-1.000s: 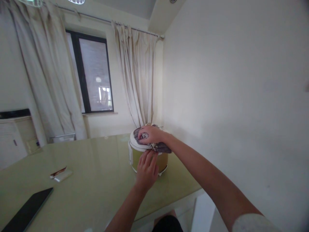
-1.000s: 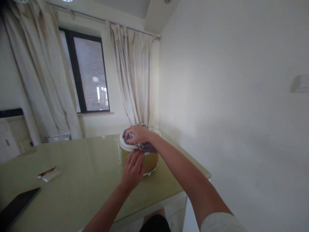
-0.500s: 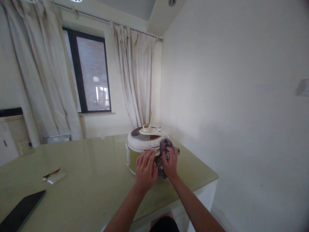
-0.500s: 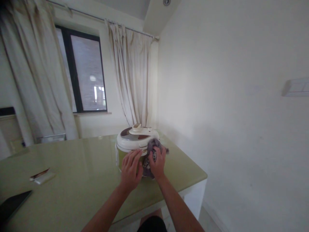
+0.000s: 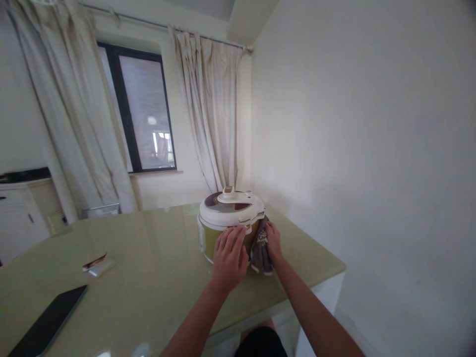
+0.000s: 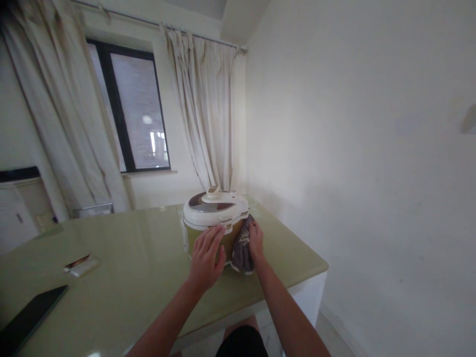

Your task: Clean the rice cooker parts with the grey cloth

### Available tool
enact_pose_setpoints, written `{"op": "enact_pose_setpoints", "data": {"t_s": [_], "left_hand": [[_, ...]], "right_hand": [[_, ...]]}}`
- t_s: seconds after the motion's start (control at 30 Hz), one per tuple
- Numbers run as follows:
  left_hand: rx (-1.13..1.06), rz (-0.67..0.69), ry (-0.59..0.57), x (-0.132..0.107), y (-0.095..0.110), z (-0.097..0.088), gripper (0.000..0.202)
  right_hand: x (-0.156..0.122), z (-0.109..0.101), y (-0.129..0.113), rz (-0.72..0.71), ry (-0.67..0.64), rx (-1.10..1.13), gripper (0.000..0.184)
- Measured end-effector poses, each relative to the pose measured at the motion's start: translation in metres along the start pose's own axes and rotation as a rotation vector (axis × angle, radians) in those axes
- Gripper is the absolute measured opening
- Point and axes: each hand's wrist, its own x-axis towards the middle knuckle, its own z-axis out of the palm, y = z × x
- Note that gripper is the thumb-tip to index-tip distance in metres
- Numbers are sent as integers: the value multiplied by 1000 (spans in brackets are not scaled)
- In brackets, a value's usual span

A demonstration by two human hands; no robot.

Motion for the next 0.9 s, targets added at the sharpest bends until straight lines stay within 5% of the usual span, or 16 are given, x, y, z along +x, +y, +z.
{"op": "enact_pose_setpoints", "data": {"t_s": [0.13, 0.33, 0.53, 0.67, 0.9], "left_hand": [[-3, -4, 13, 0, 0, 2, 59], [-5, -6, 25, 1, 0, 2, 63], [-5, 0, 4, -1, -2, 1, 65], [-6, 16, -25, -1, -4, -2, 64], [1, -19, -7, -4, -2, 3, 72]], "right_hand": [[4, -5, 20, 48, -66, 8, 58], [-55, -2, 37, -33, 73, -79, 55], [-79, 24, -20, -222, 135, -143, 41], [-60, 25, -65, -410, 94, -266, 29], [-9, 1, -109, -652, -156, -632, 26]]}}
